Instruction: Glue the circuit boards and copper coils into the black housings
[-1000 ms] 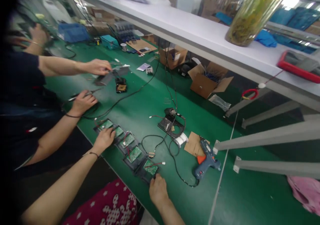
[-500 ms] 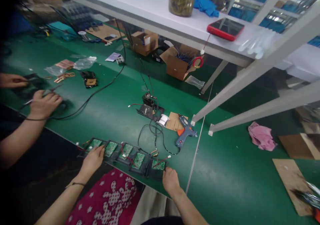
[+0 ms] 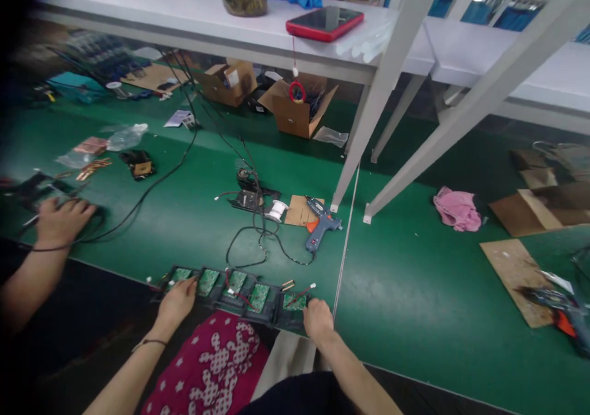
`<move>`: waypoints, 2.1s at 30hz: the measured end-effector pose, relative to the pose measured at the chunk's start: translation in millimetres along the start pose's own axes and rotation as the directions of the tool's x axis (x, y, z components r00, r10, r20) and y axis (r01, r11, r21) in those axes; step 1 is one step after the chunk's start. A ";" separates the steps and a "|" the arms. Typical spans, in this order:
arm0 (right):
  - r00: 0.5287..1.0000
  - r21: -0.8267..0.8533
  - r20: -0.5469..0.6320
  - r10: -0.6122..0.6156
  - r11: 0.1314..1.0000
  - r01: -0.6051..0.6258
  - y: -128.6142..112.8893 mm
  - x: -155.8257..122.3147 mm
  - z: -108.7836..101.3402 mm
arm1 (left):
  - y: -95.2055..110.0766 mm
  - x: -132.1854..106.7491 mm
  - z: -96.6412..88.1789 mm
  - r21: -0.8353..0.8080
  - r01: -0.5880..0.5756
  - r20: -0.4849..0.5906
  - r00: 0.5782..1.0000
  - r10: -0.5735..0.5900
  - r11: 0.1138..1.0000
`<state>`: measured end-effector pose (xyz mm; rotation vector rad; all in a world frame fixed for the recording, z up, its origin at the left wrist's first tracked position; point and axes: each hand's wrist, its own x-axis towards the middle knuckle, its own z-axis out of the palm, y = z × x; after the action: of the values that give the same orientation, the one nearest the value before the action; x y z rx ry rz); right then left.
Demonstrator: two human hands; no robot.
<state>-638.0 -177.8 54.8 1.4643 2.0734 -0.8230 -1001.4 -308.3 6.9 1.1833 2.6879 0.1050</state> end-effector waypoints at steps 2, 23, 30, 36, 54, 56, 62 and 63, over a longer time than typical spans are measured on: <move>0.998 -0.030 0.003 0.059 0.998 -0.058 26.0 -3.8 -8.8 | 21.0 -14.7 9.0 -0.022 -0.030 0.013 0.999 0.031 0.999; 0.836 0.141 -0.163 0.524 0.851 -0.506 428.3 -103.8 -47.7 | 399.7 -179.7 81.7 -0.145 -0.400 0.266 0.865 0.425 0.905; 0.669 0.326 -0.183 0.720 0.687 -0.650 532.7 -143.8 -43.5 | 513.9 -221.8 100.5 -0.246 -0.598 0.448 0.627 0.637 0.763; 0.612 0.377 -0.205 0.764 0.638 -0.671 590.7 -174.0 -32.0 | 573.7 -251.3 112.0 -0.357 -0.660 0.512 0.453 0.730 0.661; 0.879 0.206 -0.340 0.334 0.938 -0.277 722.6 -165.0 -14.9 | 625.1 -325.7 98.6 -0.201 -0.474 0.323 0.794 0.515 0.857; 0.883 0.174 -0.362 0.298 0.952 -0.250 730.3 -168.0 -12.8 | 626.8 -340.9 84.9 -0.185 -0.522 0.107 0.831 0.546 0.832; 0.846 0.042 -0.477 0.238 0.968 -0.249 743.8 -184.1 3.5 | 597.5 -402.7 83.4 -0.338 -0.699 -0.071 0.687 0.723 0.631; 0.841 0.009 -0.497 0.216 0.970 -0.244 744.8 -184.7 5.8 | 587.6 -414.4 96.9 -0.388 -0.715 -0.036 0.642 0.765 0.582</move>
<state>126.4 -117.8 24.1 2.0084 2.1761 -0.3059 -283.7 -217.5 62.5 1.9963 1.7398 0.6022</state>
